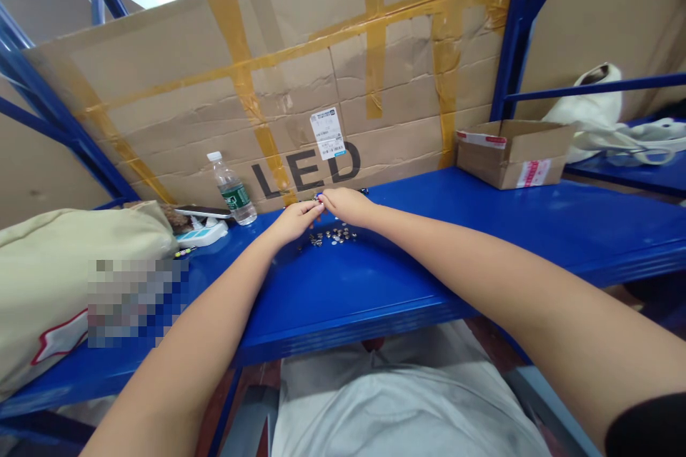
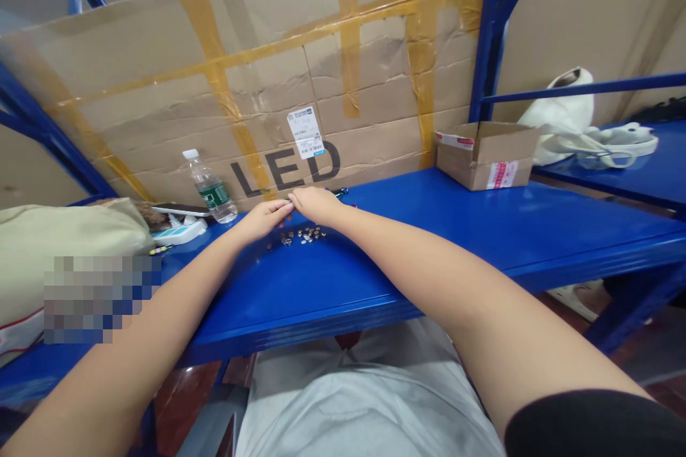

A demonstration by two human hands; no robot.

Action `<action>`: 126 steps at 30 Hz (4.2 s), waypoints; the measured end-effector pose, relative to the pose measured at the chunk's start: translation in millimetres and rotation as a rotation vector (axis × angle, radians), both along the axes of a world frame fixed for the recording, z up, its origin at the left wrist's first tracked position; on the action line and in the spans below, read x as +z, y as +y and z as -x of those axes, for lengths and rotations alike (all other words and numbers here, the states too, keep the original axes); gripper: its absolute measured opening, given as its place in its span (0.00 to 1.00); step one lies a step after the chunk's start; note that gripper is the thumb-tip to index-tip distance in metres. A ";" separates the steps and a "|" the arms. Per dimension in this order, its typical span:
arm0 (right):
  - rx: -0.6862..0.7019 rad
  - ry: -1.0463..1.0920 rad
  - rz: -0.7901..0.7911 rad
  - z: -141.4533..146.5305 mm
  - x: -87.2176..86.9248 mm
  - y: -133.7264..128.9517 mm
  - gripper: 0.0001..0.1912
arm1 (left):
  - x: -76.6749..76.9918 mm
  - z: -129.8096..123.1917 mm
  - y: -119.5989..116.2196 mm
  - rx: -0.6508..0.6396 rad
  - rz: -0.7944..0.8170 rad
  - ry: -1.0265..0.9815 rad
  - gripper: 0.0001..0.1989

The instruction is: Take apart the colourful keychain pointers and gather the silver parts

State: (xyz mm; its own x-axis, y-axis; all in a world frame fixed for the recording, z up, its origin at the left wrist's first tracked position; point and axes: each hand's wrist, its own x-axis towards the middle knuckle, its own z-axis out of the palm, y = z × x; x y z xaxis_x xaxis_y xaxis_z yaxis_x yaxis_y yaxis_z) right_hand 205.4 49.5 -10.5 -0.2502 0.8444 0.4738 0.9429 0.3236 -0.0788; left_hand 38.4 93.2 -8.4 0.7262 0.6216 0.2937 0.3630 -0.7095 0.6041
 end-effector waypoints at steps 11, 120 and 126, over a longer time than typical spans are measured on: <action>-0.107 -0.060 -0.146 0.8 2.3 -9.7 0.20 | 2.3 -4.4 -14.2 -0.155 0.707 -0.295 0.15; -0.170 0.188 0.032 -40.0 4.6 7.9 0.20 | 17.3 20.3 11.3 0.222 -0.312 0.621 0.08; -0.159 0.174 0.039 -40.6 4.2 8.1 0.20 | 29.7 22.0 2.1 0.258 -0.390 0.697 0.10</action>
State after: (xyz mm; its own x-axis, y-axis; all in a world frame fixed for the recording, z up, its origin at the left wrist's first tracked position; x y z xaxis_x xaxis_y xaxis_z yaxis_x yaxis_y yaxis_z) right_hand 246.1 57.6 -6.3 -0.0299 0.8851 0.4644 0.9531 0.1653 -0.2537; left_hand 16.4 95.3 21.3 0.6699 0.7401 0.0590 0.7420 -0.6643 -0.0903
